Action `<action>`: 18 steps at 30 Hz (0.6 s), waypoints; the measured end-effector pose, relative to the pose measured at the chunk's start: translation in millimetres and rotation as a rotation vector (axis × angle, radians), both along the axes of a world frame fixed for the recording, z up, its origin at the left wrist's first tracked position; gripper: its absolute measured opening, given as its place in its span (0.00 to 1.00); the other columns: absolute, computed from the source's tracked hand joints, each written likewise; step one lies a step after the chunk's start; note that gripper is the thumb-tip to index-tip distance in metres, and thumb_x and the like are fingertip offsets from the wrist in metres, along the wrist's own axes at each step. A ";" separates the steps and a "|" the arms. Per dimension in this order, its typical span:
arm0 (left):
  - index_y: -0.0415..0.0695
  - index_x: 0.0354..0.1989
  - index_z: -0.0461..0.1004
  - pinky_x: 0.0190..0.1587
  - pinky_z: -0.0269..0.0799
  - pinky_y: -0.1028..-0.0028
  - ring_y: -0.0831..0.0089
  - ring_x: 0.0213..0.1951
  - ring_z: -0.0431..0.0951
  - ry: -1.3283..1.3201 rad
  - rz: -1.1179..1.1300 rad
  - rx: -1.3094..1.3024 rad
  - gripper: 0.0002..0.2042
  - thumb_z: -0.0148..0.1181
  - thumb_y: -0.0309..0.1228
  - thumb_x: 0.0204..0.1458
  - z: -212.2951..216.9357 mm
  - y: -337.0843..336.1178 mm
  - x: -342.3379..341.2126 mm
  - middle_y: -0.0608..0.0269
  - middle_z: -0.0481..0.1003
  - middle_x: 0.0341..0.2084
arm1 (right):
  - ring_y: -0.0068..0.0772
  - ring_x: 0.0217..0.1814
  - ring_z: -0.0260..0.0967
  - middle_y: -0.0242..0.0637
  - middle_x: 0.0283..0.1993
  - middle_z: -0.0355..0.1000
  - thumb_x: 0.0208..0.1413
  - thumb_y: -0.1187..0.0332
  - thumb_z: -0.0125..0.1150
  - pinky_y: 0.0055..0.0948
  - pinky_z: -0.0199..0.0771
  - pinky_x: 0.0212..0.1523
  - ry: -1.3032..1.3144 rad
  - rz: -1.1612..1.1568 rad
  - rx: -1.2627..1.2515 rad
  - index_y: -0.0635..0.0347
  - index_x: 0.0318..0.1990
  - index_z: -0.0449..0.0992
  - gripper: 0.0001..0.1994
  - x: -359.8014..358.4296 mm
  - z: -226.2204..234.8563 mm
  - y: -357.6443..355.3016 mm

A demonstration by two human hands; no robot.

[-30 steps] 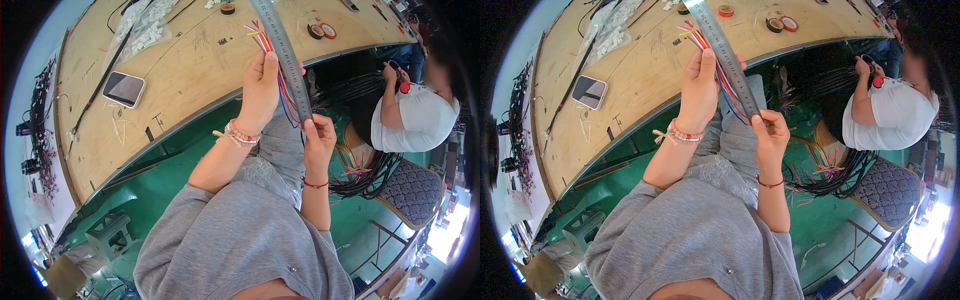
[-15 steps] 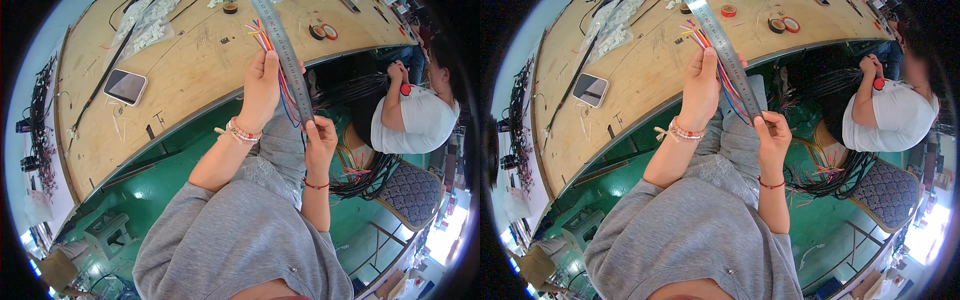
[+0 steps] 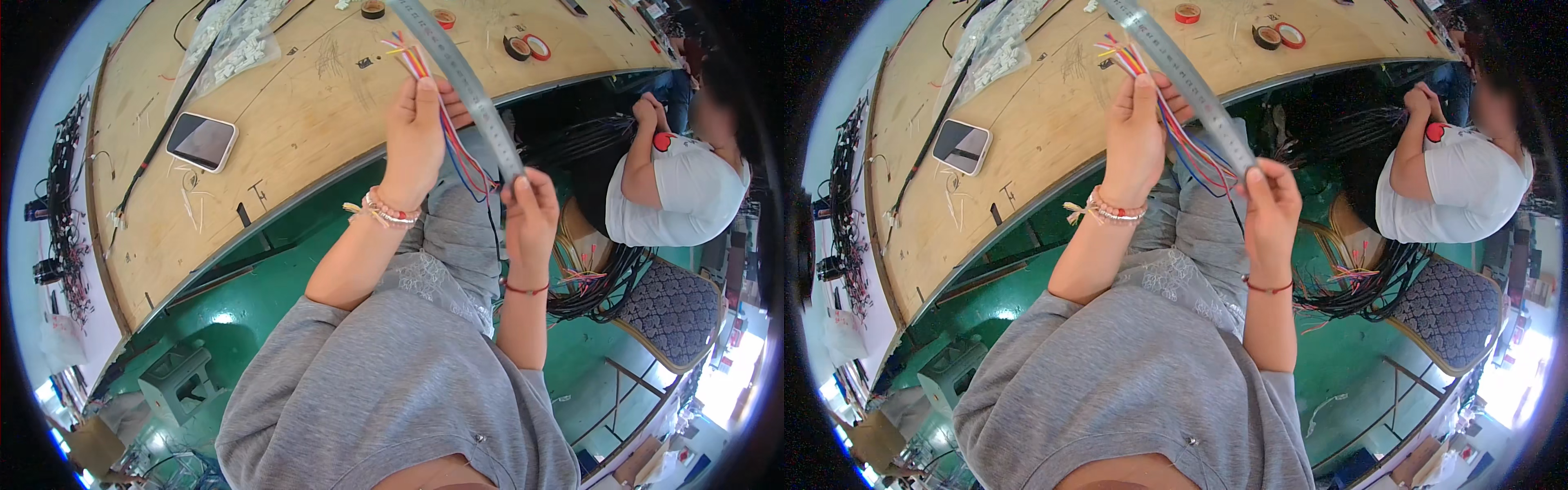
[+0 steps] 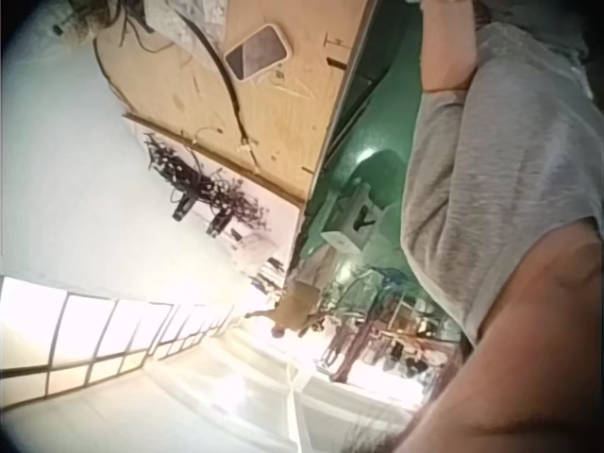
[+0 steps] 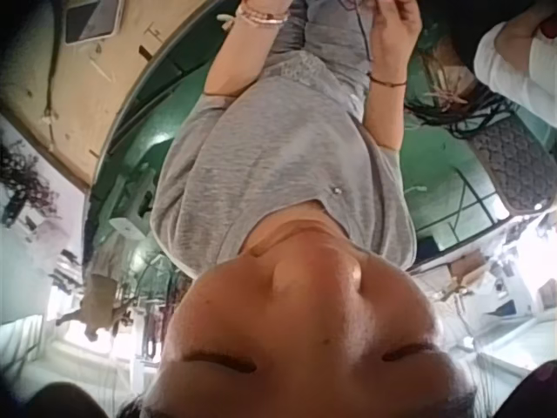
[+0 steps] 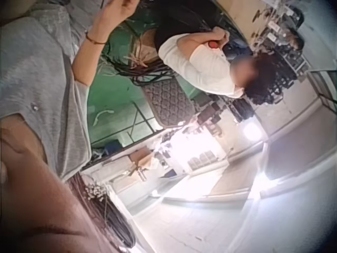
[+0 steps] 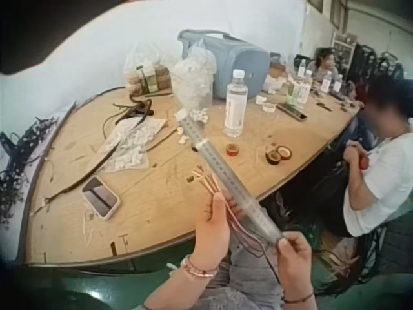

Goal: The worker is organizing a bundle of multicolored wires, measuring them against a ruler, and securing them with electrical tape.

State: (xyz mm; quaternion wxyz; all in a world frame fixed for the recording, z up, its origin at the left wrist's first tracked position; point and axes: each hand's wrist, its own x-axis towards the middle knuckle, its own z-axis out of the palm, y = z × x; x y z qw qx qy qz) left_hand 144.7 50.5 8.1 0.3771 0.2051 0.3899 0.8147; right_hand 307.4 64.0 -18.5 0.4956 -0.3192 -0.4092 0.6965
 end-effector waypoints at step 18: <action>0.40 0.36 0.62 0.39 0.73 0.67 0.62 0.34 0.76 -0.181 0.117 -0.015 0.12 0.37 0.36 0.59 -22.3 -25.8 -16.3 0.50 0.72 0.32 | 0.21 0.28 0.64 0.30 0.29 0.68 0.50 0.70 0.58 0.18 0.65 0.31 -0.179 0.227 -0.219 0.63 0.40 0.72 0.10 -78.5 -10.0 86.7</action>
